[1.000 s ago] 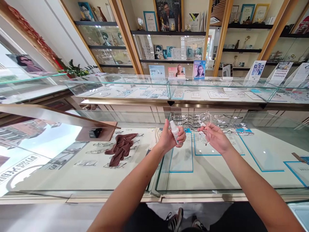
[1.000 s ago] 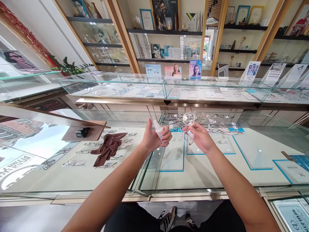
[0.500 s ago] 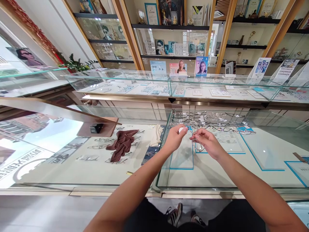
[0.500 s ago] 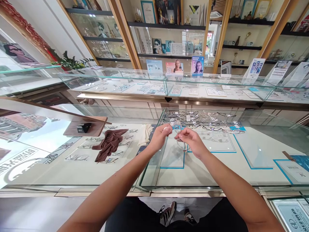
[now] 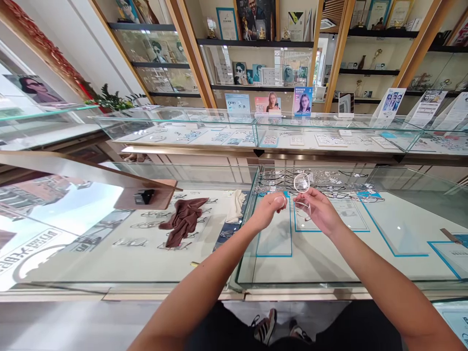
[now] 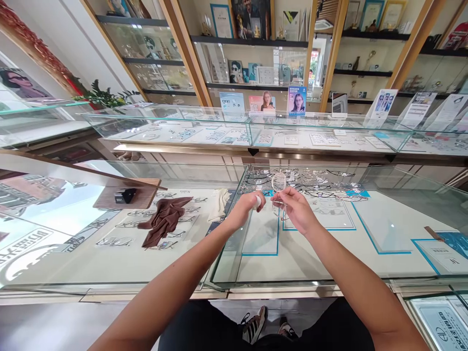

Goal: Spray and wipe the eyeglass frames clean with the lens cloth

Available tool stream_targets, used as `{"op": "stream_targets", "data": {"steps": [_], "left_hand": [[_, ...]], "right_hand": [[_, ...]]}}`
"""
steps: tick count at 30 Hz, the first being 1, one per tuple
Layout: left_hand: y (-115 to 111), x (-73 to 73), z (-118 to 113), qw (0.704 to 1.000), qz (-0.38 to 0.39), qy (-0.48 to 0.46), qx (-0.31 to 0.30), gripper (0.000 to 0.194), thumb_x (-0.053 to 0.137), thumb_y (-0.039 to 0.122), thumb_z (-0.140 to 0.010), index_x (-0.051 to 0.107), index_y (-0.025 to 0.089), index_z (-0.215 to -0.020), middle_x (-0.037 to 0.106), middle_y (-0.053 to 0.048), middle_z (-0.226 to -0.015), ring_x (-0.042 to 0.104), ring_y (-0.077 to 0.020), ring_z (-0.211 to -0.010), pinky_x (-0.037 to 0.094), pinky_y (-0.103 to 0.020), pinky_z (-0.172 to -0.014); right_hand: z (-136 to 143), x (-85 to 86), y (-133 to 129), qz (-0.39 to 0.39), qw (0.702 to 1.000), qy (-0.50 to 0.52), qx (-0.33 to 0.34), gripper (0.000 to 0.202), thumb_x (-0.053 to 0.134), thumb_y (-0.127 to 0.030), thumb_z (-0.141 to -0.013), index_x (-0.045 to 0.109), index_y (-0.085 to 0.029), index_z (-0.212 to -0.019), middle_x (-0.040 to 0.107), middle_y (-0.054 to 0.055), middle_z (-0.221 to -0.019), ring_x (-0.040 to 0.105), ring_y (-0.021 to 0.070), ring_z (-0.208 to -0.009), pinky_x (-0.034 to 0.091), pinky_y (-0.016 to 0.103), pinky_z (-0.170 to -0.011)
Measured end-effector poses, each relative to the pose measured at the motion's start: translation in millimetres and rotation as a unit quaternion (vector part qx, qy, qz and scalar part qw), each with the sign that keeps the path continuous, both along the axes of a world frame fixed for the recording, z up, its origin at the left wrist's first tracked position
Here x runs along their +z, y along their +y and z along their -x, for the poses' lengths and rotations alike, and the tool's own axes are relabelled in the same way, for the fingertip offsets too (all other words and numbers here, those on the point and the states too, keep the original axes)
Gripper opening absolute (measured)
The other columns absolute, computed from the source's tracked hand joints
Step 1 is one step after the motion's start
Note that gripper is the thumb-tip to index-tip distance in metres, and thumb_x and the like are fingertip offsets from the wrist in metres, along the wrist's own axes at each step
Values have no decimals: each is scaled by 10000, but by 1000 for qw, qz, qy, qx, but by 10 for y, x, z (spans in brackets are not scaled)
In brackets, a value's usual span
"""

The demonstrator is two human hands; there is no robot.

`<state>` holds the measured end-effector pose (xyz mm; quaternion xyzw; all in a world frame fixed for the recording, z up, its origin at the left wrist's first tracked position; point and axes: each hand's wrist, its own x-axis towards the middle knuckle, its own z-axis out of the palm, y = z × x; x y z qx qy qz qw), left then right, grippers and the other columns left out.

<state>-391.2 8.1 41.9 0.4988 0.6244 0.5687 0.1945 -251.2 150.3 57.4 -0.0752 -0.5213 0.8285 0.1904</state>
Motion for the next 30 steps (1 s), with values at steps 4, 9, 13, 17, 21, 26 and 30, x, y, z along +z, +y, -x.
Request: {"op": "stream_targets", "data": {"steps": [4, 9, 13, 17, 21, 26, 30], "left_hand": [[3, -23, -76, 992, 51, 115, 29, 578, 651, 751, -805, 503, 210, -665, 516, 5, -668, 448, -167, -691, 341, -305, -675], [41, -65, 120, 999, -23, -28, 7, 660, 382, 836, -876, 544, 215, -726, 549, -33, -747, 514, -189, -709, 435, -336, -708], [-31, -105, 593, 965, -39, -62, 253, 462, 370, 647, -925, 518, 230, -795, 583, -51, -821, 532, -199, -753, 454, -336, -723], [-216, -179, 1093, 895, -8, -64, 441, 124, 524, 321, -857, 519, 239, -950, 587, -37, -930, 569, -210, -881, 477, -345, -847], [-384, -305, 1391, 840, 39, -60, 537, 240, 529, 160, -844, 524, 235, -1072, 629, -77, -1072, 611, -233, -1075, 475, -365, -990], [-468, -449, 1491, 808, 95, -60, 578, 210, 574, 141, -852, 559, 228, -1043, 683, -98, -1061, 654, -281, -1125, 489, -417, -1010], [-479, -487, 1496, 797, 119, -56, 590, 217, 592, 142, -857, 568, 224, -1057, 702, -124, -1086, 663, -318, -1167, 491, -450, -1016]], "right_hand": [[-2, -41, -53, -23, 1000, -6, 14, 400, 938, -524, -705, 655, -249, -769, 747, -7, -873, 676, 176, -890, 518, 349, -899], [-5, -24, -4, -7, 1000, -2, 5, 403, 960, -510, -672, 662, -255, -763, 738, -15, -867, 683, 176, -906, 523, 361, -952], [-1, 6, 70, -11, 1000, 1, -3, 397, 954, -498, -677, 646, -260, -753, 731, -6, -883, 674, 189, -955, 525, 383, -977], [0, 13, 104, -8, 1000, -1, -13, 390, 964, -495, -658, 663, -264, -746, 724, -5, -889, 662, 185, -949, 528, 367, -952], [0, 0, 135, -8, 1000, -5, -15, 369, 952, -478, -676, 657, -265, -740, 719, -2, -905, 658, 189, -962, 531, 376, -969], [7, -5, 168, -9, 1000, -10, -11, 349, 934, -460, -705, 649, -263, -745, 710, 0, -914, 656, 190, -957, 534, 384, -978], [13, -4, 170, -10, 1000, -10, -10, 352, 942, -467, -695, 655, -268, -742, 712, 1, -908, 655, 192, -953, 539, 370, -935]]}}
